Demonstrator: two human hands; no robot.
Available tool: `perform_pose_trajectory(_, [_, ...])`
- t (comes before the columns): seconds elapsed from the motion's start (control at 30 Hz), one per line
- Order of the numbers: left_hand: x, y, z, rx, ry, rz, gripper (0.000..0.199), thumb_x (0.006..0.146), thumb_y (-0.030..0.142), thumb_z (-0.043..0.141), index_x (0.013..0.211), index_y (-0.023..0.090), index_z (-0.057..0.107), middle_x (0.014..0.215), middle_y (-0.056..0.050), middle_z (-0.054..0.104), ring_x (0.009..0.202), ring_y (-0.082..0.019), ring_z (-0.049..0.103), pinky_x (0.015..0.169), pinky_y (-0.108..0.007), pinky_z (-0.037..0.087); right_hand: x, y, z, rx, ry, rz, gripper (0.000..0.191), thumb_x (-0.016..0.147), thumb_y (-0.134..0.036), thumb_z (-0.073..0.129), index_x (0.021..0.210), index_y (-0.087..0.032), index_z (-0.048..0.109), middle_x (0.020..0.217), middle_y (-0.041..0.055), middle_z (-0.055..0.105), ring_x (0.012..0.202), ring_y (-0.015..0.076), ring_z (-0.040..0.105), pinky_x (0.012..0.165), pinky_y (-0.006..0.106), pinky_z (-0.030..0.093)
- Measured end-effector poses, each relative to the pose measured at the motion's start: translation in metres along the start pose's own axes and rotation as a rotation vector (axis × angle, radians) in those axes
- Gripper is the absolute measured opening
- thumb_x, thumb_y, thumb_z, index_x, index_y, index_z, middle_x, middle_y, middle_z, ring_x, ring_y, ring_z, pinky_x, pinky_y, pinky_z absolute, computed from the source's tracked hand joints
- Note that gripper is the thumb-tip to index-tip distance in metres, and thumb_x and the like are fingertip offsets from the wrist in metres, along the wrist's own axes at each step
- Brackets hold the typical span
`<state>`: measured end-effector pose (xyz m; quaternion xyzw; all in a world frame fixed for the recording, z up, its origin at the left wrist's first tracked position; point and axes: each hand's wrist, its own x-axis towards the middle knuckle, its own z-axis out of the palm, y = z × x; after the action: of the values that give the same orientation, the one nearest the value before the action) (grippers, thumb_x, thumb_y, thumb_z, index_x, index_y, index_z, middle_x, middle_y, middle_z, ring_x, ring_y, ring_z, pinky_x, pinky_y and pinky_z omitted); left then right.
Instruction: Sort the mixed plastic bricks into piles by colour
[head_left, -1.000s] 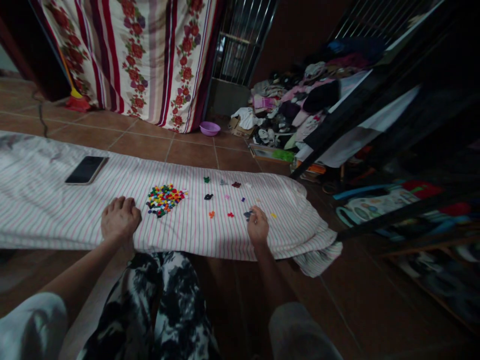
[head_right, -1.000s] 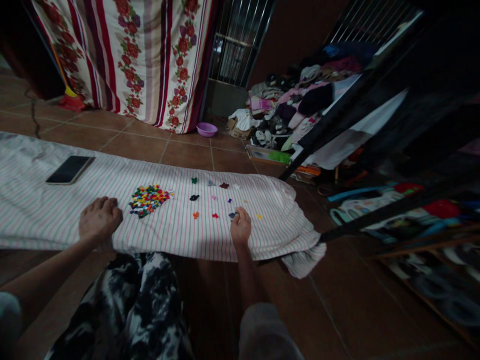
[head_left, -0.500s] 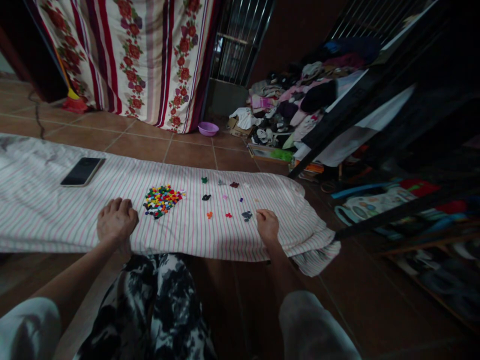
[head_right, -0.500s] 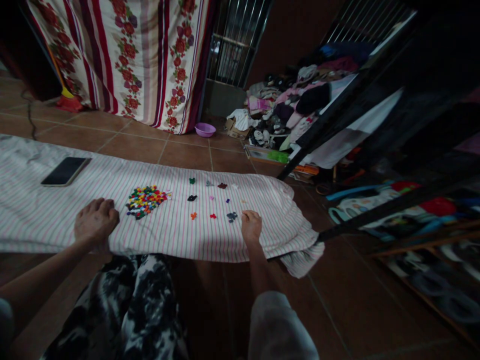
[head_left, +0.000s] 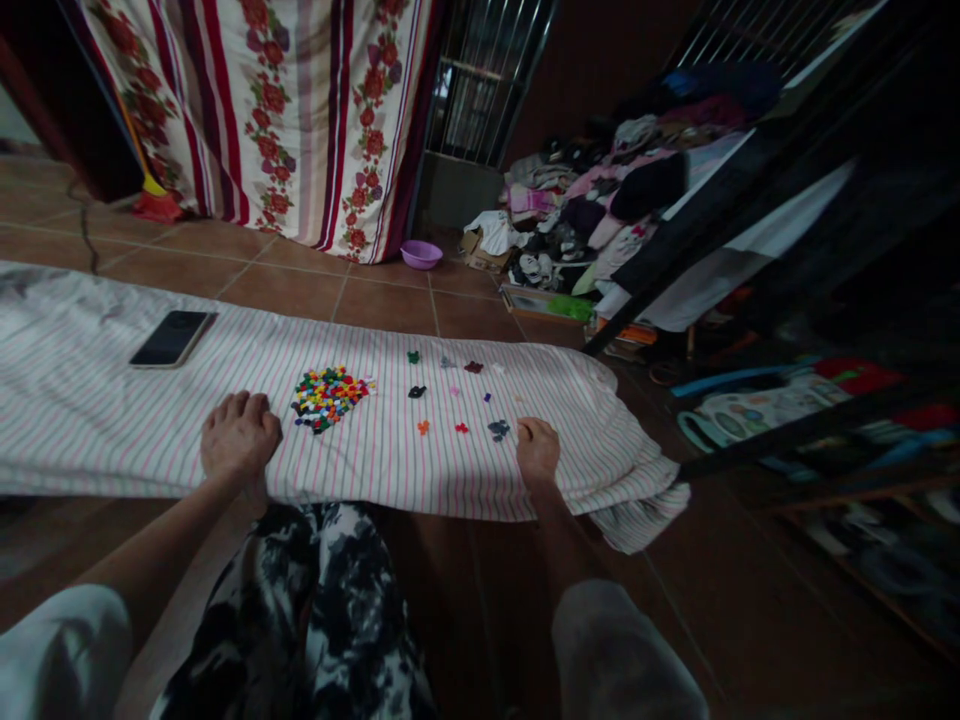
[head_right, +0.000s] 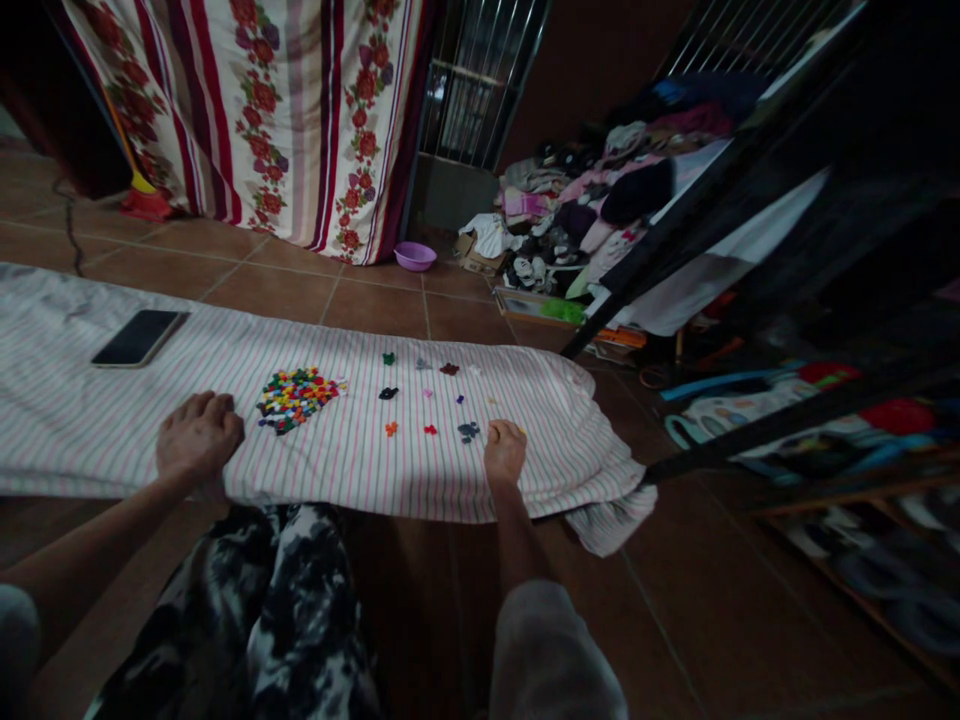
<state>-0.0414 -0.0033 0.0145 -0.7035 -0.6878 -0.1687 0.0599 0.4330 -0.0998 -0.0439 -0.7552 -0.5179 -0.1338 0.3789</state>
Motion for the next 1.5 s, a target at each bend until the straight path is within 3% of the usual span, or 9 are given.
perform_pose_trajectory(0.27, [0.001,-0.001,0.003,0.006,0.0,-0.011,0.038,0.089,0.03,0.031,0.115,0.018,0.058,0.13,-0.013,0.055,0.121,-0.028,0.048,0.098,-0.043,0.037,0.001,0.001,0.001,0.021,0.012,0.013,0.022,0.081,-0.024,0.045,0.08,-0.02,0.067,0.091,0.0111,0.069,0.089,0.0245,0.059,0.088,0.041,0.043])
perform_pose_trajectory(0.4, [0.001,-0.002,0.003,0.005,-0.004,-0.008,0.036,0.089,0.029,0.034,0.114,0.018,0.057,0.128,-0.013,0.056,0.12,-0.029,0.048,0.098,-0.042,0.037,0.002,-0.001,-0.003,0.017,0.101,0.0,0.027,0.085,-0.03,0.044,0.084,-0.018,0.068,0.099,0.014,0.068,0.098,0.0259,0.059,0.092,0.045,0.042])
perform_pose_trajectory(0.53, [0.001,-0.002,0.003,0.002,0.006,0.003,0.035,0.088,0.028,0.035,0.112,0.017,0.058,0.124,-0.013,0.057,0.117,-0.029,0.049,0.096,-0.043,0.038,0.002,-0.026,-0.013,0.063,0.159,-0.038,0.033,0.089,-0.034,0.042,0.089,-0.017,0.069,0.1,0.0153,0.068,0.099,0.0264,0.06,0.092,0.046,0.044])
perform_pose_trajectory(0.67, [0.0,-0.002,0.003,-0.031,0.019,-0.007,0.037,0.089,0.028,0.033,0.114,0.017,0.058,0.126,-0.014,0.056,0.121,-0.029,0.047,0.099,-0.043,0.035,-0.007,-0.085,-0.014,0.273,-0.037,-0.088,0.031,0.091,-0.036,0.045,0.1,-0.018,0.069,0.096,0.0112,0.07,0.089,0.0219,0.063,0.081,0.038,0.051])
perform_pose_trajectory(0.8, [0.0,-0.002,0.003,-0.068,0.005,-0.018,0.037,0.088,0.027,0.034,0.114,0.017,0.059,0.128,-0.014,0.055,0.123,-0.029,0.046,0.1,-0.044,0.034,-0.021,-0.137,0.006,0.396,-0.301,-0.184,0.027,0.088,-0.031,0.05,0.103,-0.02,0.07,0.107,0.0105,0.069,0.096,0.022,0.063,0.081,0.036,0.053])
perform_pose_trajectory(1.0, [-0.001,-0.004,0.008,-0.039,0.063,0.011,0.037,0.089,0.027,0.034,0.112,0.016,0.06,0.127,-0.015,0.057,0.124,-0.031,0.045,0.101,-0.044,0.034,-0.031,-0.156,0.034,0.211,-0.471,-0.197,0.026,0.083,-0.022,0.058,0.106,-0.02,0.071,0.112,0.0096,0.068,0.106,0.0243,0.06,0.096,0.042,0.045])
perform_pose_trajectory(1.23, [-0.001,-0.005,0.011,-0.026,0.088,0.013,0.037,0.088,0.027,0.035,0.112,0.015,0.061,0.126,-0.015,0.058,0.123,-0.032,0.046,0.1,-0.045,0.035,-0.038,-0.168,0.042,0.24,-0.466,-0.184,0.024,0.085,-0.018,0.053,0.099,-0.021,0.072,0.104,0.008,0.069,0.098,0.0222,0.06,0.09,0.037,0.046])
perform_pose_trajectory(1.5, [-0.001,-0.006,0.013,-0.057,0.106,0.02,0.037,0.088,0.026,0.037,0.113,0.015,0.061,0.125,-0.016,0.058,0.124,-0.032,0.046,0.101,-0.046,0.035,-0.049,-0.179,0.044,0.265,-0.342,-0.134,0.023,0.087,-0.021,0.048,0.094,-0.019,0.07,0.099,0.0087,0.068,0.091,0.0213,0.059,0.086,0.036,0.046])
